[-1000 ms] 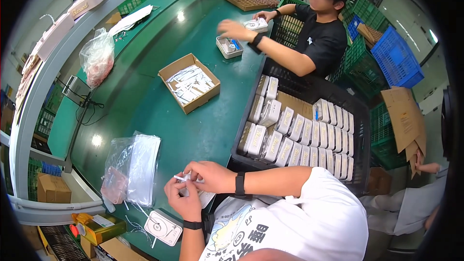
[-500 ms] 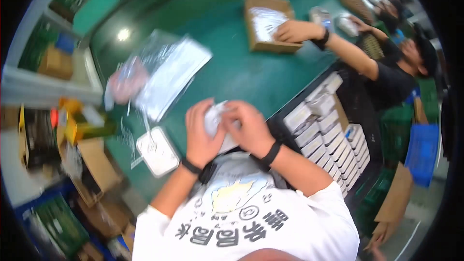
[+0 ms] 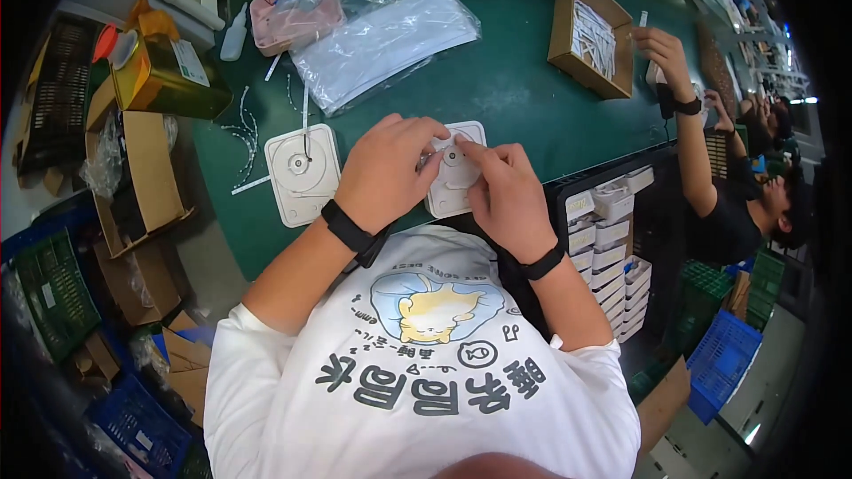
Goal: The person assembles a device by pressing a light strip into the groove of a plastic housing and fitting a white cover over it. They apply a strip of tape to the cover, press it down, and place the completed unit into a crate before repeating the process.
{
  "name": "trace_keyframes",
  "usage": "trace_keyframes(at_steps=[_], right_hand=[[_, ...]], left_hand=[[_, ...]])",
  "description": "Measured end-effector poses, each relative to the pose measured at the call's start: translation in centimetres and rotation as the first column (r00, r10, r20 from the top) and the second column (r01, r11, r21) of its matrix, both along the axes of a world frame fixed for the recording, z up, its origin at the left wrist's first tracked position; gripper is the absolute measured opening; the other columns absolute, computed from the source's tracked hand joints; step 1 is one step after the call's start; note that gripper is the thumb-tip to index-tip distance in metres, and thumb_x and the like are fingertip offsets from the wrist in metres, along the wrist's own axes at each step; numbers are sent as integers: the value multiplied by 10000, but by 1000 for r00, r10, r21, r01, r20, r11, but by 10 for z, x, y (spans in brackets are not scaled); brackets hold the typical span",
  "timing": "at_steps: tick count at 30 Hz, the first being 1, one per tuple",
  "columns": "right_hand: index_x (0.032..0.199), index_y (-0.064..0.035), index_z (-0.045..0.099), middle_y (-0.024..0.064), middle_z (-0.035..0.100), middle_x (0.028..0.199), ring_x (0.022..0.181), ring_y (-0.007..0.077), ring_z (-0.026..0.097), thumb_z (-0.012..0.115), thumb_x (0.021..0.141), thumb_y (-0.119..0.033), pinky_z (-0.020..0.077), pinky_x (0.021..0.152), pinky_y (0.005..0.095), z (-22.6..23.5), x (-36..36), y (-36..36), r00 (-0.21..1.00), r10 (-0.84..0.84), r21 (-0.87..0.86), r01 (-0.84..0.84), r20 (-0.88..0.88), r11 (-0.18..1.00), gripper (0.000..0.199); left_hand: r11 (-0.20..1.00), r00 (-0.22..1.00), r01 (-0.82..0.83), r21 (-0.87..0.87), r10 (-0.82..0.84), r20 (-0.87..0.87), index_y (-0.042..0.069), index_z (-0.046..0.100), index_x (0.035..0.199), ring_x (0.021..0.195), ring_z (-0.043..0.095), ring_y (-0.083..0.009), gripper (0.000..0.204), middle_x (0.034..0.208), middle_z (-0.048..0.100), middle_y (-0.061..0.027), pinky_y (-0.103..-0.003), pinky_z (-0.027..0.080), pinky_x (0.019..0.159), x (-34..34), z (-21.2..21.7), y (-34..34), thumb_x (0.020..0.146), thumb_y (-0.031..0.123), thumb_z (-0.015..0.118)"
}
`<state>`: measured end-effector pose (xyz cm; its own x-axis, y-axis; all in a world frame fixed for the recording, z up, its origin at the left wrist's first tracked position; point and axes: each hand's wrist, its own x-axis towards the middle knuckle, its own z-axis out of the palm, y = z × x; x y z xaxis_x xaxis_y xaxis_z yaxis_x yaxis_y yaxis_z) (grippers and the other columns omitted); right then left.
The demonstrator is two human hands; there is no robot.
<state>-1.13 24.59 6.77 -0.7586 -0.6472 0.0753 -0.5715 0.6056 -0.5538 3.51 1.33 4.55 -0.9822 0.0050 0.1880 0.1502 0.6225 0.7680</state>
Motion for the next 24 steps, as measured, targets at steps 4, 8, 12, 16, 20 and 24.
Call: trace_keyframes(at_steps=[4,8,12,16,20,24], right_hand=[[1433,-73,772,91,778,1164,1039,317,685,734,853,75,625,889,424,6,-6,-3,988,114,49,-110,-102,993,600],[1380,-73,791,79,794,1226,1047,321,693,745,825,61,625,904,428,4,-12,-5,959,203,90,-188,-199,978,573],[1322,-67,808,84,806,1319,1043,319,698,761,811,52,624,918,430,3,-19,-6,957,217,36,-215,-192,976,527],[1273,-73,823,76,800,1346,1016,312,699,768,832,47,616,886,422,2,-25,-3,959,238,22,-238,-156,971,460],[1128,-75,847,96,770,1274,1053,322,688,807,850,8,593,907,431,6,-29,-2,986,163,-21,-162,44,986,293],[976,-75,845,117,728,1231,1114,340,670,864,863,-57,566,957,447,4,-7,-25,997,27,-16,-28,-71,999,116]], left_hand=[[986,993,-13,164,-6,117,103,725,1336,1020,736,-347,390,996,810,-89,-492,601,873,18,-4,4,958,117,823],[972,999,37,233,-33,-21,133,710,1416,1074,754,-334,486,1045,826,-69,-480,617,881,32,-9,16,948,134,843],[978,997,-71,196,78,-30,135,666,1509,1261,746,-350,628,1221,828,-88,-470,610,1007,38,-26,20,923,179,889],[992,980,-43,122,65,-186,107,640,1546,1485,646,-360,756,1412,778,-110,-498,539,1167,34,-35,26,872,239,956],[991,990,17,132,2,-144,81,604,1579,1613,527,-366,893,1557,713,-118,-535,438,1282,39,-39,23,813,294,1011],[994,992,61,93,-49,-118,84,541,1640,1647,483,-361,1014,1597,698,-110,-543,423,1293,39,-45,22,786,318,1033]])
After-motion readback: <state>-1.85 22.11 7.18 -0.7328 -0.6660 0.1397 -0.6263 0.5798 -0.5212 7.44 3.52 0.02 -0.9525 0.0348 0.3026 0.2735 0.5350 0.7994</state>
